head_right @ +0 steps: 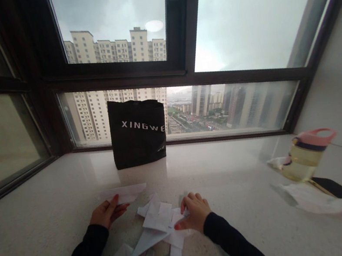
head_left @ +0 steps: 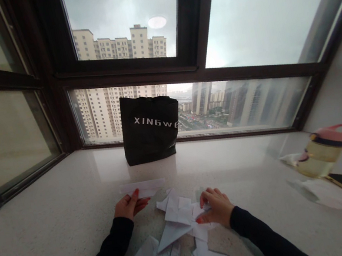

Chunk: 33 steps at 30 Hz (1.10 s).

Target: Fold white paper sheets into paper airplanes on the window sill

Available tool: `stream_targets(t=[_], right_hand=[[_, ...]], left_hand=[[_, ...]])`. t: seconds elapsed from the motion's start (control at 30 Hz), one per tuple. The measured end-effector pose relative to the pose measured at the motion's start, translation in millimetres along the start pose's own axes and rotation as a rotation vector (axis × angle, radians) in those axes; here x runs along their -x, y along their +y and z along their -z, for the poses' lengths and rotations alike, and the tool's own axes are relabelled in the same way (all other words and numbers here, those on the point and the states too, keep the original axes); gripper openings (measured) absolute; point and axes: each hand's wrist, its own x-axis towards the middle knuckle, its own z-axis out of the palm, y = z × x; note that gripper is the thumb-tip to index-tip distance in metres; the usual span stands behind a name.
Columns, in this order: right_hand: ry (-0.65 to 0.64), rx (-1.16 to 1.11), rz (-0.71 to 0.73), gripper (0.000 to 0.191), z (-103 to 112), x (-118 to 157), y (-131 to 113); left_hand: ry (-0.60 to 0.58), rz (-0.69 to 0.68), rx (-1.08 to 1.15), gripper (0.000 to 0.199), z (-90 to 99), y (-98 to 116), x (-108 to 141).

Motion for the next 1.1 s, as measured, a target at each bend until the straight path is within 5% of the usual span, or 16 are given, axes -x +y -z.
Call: stream_targets(t=[0.4, 0.57, 0.67, 0.8, 1.1], right_hand=[[0.115, -0.377, 0.115, 0.022, -13, -3, -12], [0.151, -0.420, 0.188, 0.023, 8, -2, -13], [0.017, -0.406, 0.220, 0.016, 24, 1, -19], [-0.150, -0.422, 0.337, 0.011, 26, 14, -46], [-0.243, -0.066, 0.629, 0.033, -8, 20, -126]], left_hand=[[-0.008, -0.004, -0.007, 0.012, 0.6, 0, 0], [-0.009, -0.003, -0.017, 0.013, 0.3, 1, 0], [-0.010, -0.002, -0.021, 0.013, -0.7, 1, 1], [-0.011, 0.004, -0.027, 0.012, -2.9, -1, 2], [-0.011, 0.001, -0.012, 0.012, -3.3, -5, 1]])
